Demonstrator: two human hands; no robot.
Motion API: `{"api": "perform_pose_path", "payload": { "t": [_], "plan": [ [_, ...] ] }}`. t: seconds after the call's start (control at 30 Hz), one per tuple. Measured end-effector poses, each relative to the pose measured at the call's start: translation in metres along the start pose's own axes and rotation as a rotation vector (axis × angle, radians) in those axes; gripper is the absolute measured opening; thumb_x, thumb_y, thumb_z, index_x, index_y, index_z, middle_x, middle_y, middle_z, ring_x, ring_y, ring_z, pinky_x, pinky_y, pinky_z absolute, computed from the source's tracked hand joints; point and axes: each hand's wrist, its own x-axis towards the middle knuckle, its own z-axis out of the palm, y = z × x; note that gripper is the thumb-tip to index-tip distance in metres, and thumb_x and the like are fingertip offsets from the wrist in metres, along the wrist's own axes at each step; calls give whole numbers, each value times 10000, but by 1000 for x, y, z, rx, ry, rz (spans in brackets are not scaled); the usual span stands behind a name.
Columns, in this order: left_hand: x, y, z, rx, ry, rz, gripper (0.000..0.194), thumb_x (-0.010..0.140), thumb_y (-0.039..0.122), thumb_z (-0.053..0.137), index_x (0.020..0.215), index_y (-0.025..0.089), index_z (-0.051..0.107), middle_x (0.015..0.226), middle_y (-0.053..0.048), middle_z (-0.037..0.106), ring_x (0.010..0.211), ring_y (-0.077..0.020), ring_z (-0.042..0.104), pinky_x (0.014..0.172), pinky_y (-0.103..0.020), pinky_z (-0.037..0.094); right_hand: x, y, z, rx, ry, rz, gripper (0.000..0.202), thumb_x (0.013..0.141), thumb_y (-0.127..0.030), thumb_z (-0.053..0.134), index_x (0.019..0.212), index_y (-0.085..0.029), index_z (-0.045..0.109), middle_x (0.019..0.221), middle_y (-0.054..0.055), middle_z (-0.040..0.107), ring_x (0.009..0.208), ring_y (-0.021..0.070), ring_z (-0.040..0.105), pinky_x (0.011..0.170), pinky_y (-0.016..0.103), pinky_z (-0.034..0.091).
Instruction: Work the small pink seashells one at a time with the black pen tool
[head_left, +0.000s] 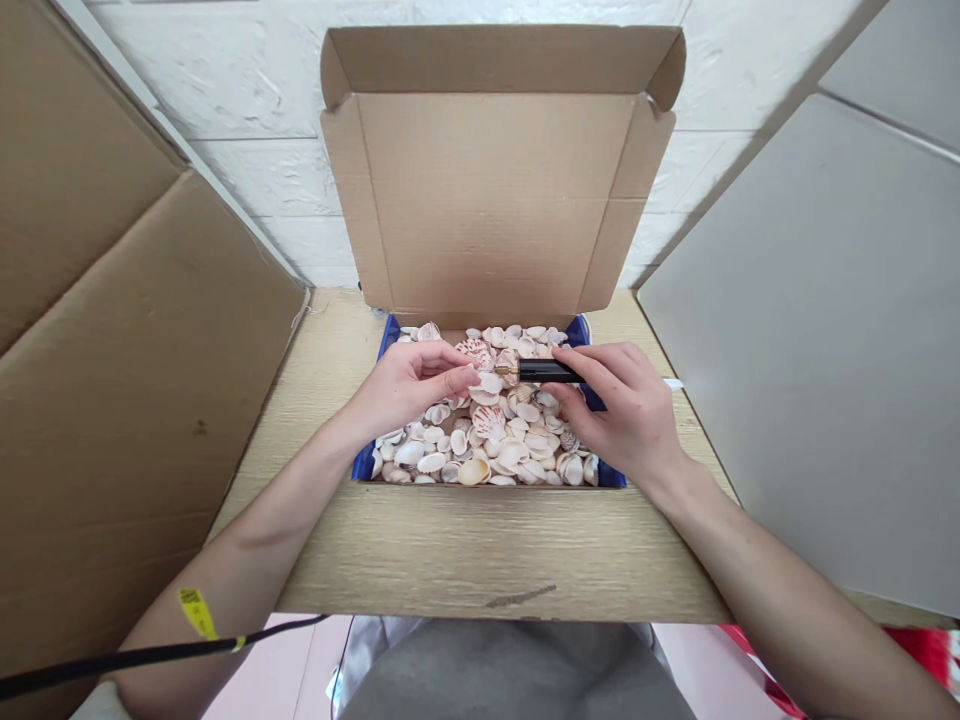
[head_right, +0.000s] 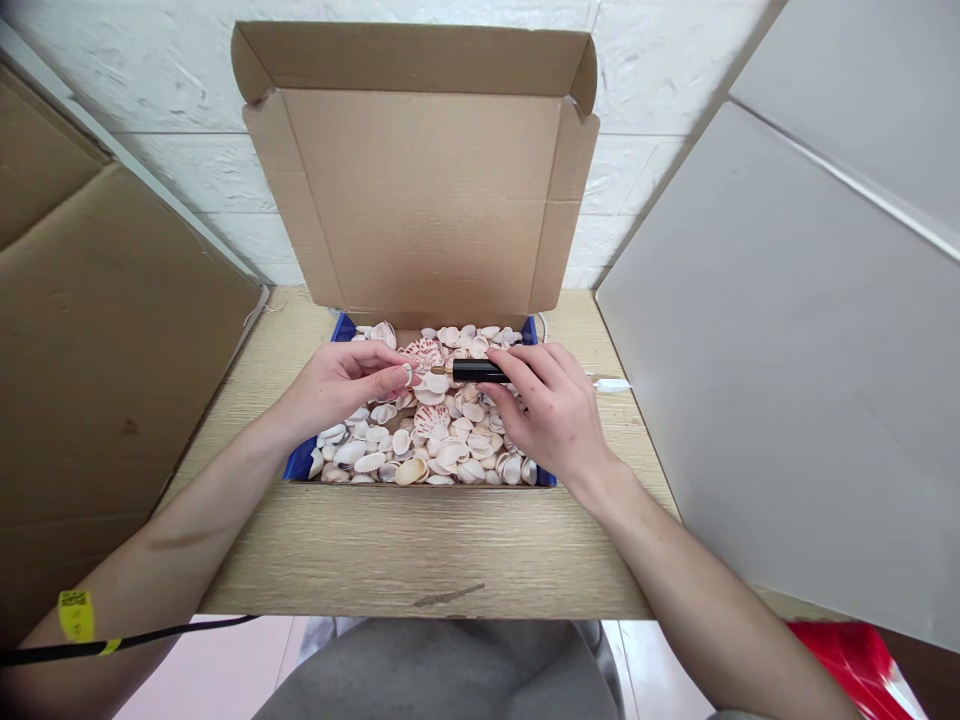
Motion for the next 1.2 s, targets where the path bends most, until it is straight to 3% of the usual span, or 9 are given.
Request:
{"api": "perform_pose_path", "payload": {
  "t": [0.2, 0.4, 0.63, 0.87, 1.03, 1.2],
  "plan": [
    [-1, 0, -1, 6, -64, -12, 331, 736, 432, 741, 866, 129, 711, 749, -41, 711, 663, -136, 644, 632, -257, 524, 3, -1, -2, 3, 51, -48, 327, 839, -206, 656, 1156, -240, 584, 953, 81, 687, 839, 230, 633, 723, 396, 545],
    [0, -2, -1, 39, -84, -10, 325, 749, 434, 722, 839, 122, 705, 706, -37, 690, 638, -136, 634, 601, -253, 518, 1, 0, -2, 3, 21, -49, 328, 858, -240, 638, 1179, -255, 575, 974, 74, 692, 849, 221, 644, 736, 385, 543],
    [0, 0, -1, -4, -73, -1, 315, 734, 412, 741, 861, 125, 711, 709, -29, 699, 635, -128, 634, 619, -253, 523, -4, 3, 0, 53, -105, -107, 269, 887, -301, 605, 1117, -163, 590, 815, 59, 690, 662, 162, 614, 541, 279, 480],
    [-1, -1, -1, 34, -129, -38, 272, 760, 385, 722, 840, 125, 698, 720, -49, 712, 651, -151, 662, 569, -245, 521, 0, 3, -3, 33, -25, -122, 305, 866, -245, 629, 1165, -229, 576, 957, 78, 695, 821, 203, 640, 701, 350, 524],
    [-1, -3, -2, 57, -159, -25, 234, 785, 350, 704, 840, 123, 703, 730, -59, 727, 633, -137, 660, 557, -228, 517, 0, 2, -3, 1, 5, -118, 311, 858, -219, 635, 1161, -248, 570, 981, 74, 695, 849, 214, 642, 724, 370, 521],
    [-1, -3, -2, 18, -150, -20, 225, 772, 340, 723, 827, 123, 701, 724, -49, 727, 642, -136, 665, 572, -224, 523, -2, 2, -1, 33, -106, -46, 237, 899, -304, 583, 1103, -183, 596, 893, 75, 691, 763, 191, 630, 642, 314, 502]
  ]
}}
